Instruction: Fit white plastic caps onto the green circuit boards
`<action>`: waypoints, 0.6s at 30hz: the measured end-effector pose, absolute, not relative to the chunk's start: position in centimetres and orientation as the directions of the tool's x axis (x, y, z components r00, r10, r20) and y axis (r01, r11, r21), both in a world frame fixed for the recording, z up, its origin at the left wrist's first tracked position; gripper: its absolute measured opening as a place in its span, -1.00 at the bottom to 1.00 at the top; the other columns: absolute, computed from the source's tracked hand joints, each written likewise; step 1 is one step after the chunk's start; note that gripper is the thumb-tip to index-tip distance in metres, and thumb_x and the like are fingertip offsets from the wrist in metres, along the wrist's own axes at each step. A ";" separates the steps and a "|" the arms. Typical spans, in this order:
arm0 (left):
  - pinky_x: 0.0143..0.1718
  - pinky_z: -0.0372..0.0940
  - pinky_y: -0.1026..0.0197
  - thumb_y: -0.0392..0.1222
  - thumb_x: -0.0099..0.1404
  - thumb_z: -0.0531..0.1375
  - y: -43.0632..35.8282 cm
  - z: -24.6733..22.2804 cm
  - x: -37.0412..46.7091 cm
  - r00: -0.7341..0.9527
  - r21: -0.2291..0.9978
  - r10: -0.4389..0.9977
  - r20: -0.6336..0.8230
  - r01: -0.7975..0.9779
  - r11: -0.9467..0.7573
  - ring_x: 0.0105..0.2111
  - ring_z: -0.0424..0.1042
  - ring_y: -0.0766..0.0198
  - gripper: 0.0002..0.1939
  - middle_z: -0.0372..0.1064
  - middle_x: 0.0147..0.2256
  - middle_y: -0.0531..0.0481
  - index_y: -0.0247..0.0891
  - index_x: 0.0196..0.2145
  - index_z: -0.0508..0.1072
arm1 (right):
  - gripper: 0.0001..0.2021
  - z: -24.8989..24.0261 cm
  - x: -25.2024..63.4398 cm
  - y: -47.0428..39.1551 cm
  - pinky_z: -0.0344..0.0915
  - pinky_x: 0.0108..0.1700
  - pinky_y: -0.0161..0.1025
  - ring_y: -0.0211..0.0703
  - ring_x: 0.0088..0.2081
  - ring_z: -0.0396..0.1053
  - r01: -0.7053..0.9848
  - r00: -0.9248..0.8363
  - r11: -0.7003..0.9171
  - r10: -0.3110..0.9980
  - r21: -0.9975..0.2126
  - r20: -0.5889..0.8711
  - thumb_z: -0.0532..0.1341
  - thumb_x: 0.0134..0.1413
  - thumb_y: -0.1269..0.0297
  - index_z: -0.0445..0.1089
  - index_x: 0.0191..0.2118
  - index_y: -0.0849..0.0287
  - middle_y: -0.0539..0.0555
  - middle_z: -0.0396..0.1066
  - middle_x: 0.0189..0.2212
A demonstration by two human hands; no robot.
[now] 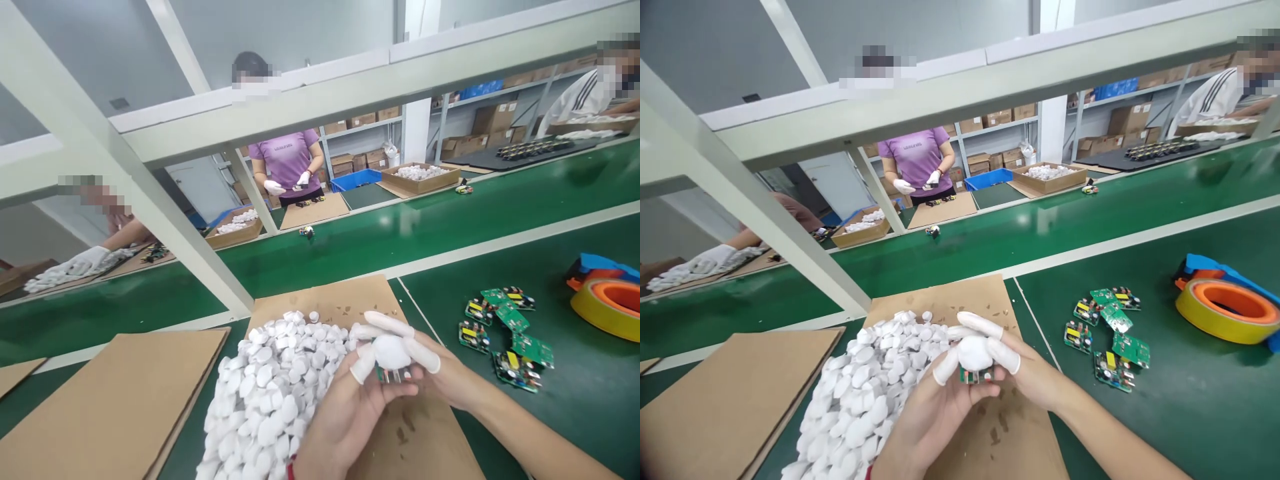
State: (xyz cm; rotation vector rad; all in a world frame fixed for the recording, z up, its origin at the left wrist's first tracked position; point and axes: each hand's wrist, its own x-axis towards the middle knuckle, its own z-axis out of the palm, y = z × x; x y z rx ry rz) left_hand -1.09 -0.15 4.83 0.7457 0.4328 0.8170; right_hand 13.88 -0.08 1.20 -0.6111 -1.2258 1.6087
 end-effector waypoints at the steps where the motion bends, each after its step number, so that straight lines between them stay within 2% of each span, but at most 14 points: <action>1: -0.23 0.33 0.14 -0.20 0.31 0.03 -0.2 4.8 -1.0 0.617 0.725 0.783 -0.073 -0.507 0.467 -0.28 0.44 0.14 -0.72 0.46 -0.27 -0.16 -0.37 -0.25 0.50 | -0.56 1.0 13.8 0.0 0.32 -0.09 -0.13 -0.05 -0.12 0.39 -0.387 -0.377 -0.001 0.913 -0.922 0.158 0.13 0.13 0.01 0.25 0.12 -0.07 0.10 0.35 0.05; 3: -0.24 0.33 0.12 -0.21 0.31 0.03 -0.2 4.8 -0.7 0.598 0.699 0.794 -0.106 -0.523 0.488 -0.31 0.45 0.14 -0.72 0.46 -0.30 -0.16 -0.38 -0.25 0.50 | -0.61 0.8 13.8 0.2 0.31 -0.05 -0.07 0.03 -0.04 0.37 -0.366 -0.315 0.055 0.932 -0.929 0.179 0.12 0.13 0.04 0.30 0.08 -0.04 0.12 0.38 0.03; 6: -0.22 0.32 0.13 -0.24 0.27 0.09 -0.4 4.7 -0.6 0.519 0.686 0.838 -0.170 -0.548 0.478 -0.31 0.44 0.17 -0.78 0.45 -0.31 -0.15 -0.39 -0.26 0.49 | -0.58 0.8 13.9 0.2 0.29 0.01 -0.05 0.08 0.04 0.31 -0.260 -0.206 0.251 0.929 -0.932 0.308 0.12 0.11 0.03 0.27 0.08 -0.03 0.14 0.37 0.02; 8: -0.22 0.31 0.15 -0.29 0.24 0.10 -0.4 4.5 -0.6 0.441 0.686 0.872 -0.211 -0.568 0.454 -0.32 0.44 0.19 -0.85 0.44 -0.34 -0.12 -0.39 -0.30 0.46 | -0.55 0.7 14.1 0.1 0.27 0.04 -0.05 0.10 0.05 0.31 -0.053 -0.230 0.376 0.897 -0.925 0.378 0.22 0.03 0.08 0.28 0.07 -0.03 0.15 0.35 0.04; 10: -0.23 0.30 0.15 -0.32 0.24 0.08 -0.3 4.2 -0.5 0.385 0.689 0.885 -0.260 -0.568 0.450 -0.37 0.44 0.21 -0.88 0.42 -0.40 -0.10 -0.38 -0.33 0.41 | -0.58 0.4 14.4 0.1 0.27 0.06 -0.05 0.12 0.05 0.31 0.218 -0.301 0.453 0.874 -0.864 0.382 0.28 -0.03 0.18 0.34 0.01 0.01 0.18 0.34 0.03; 12: -0.25 0.29 0.15 -0.30 0.26 0.03 -0.2 3.9 -0.3 0.367 0.682 0.884 -0.289 -0.570 0.459 -0.39 0.44 0.20 -0.86 0.41 -0.41 -0.11 -0.38 -0.30 0.36 | -0.65 -0.2 14.6 0.4 0.27 0.06 -0.04 0.12 0.06 0.30 0.386 -0.289 0.465 0.881 -0.797 0.374 0.26 -0.01 0.23 0.35 -0.04 0.06 0.21 0.34 0.03; 14: -0.27 0.29 0.16 -0.24 0.30 -0.01 -0.2 3.7 -0.1 0.345 0.655 0.877 -0.335 -0.584 0.480 -0.34 0.44 0.19 -0.82 0.41 -0.31 -0.17 -0.38 -0.20 0.29 | -0.69 -1.1 14.8 1.7 0.32 0.02 -0.06 0.08 0.01 0.35 0.395 -0.173 0.434 0.901 -0.809 0.399 0.23 0.02 0.19 0.28 -0.09 0.08 0.22 0.36 0.00; 16: -0.30 0.28 0.19 -0.19 0.34 -0.11 -0.3 3.5 0.2 0.339 0.617 0.837 -0.430 -0.567 0.546 -0.31 0.44 0.20 -0.71 0.40 -0.24 -0.21 -0.38 -0.05 0.17 | -0.79 -1.7 14.8 4.1 0.38 -0.05 -0.09 0.02 -0.09 0.43 0.366 -0.053 0.409 0.906 -0.836 0.420 0.18 0.04 0.13 0.22 -0.25 0.10 0.19 0.42 -0.12; 18: -0.38 0.25 0.22 -0.15 0.35 -0.19 -0.4 3.4 0.4 0.381 0.575 0.771 -0.510 -0.516 0.635 -0.39 0.44 0.21 -0.62 0.41 -0.30 -0.23 -0.43 0.02 0.10 | -0.77 -1.9 14.9 7.6 0.38 -0.07 -0.11 -0.01 -0.12 0.44 0.416 0.020 0.362 0.914 -0.834 0.406 0.13 0.08 0.07 0.17 -0.32 0.12 0.18 0.43 -0.19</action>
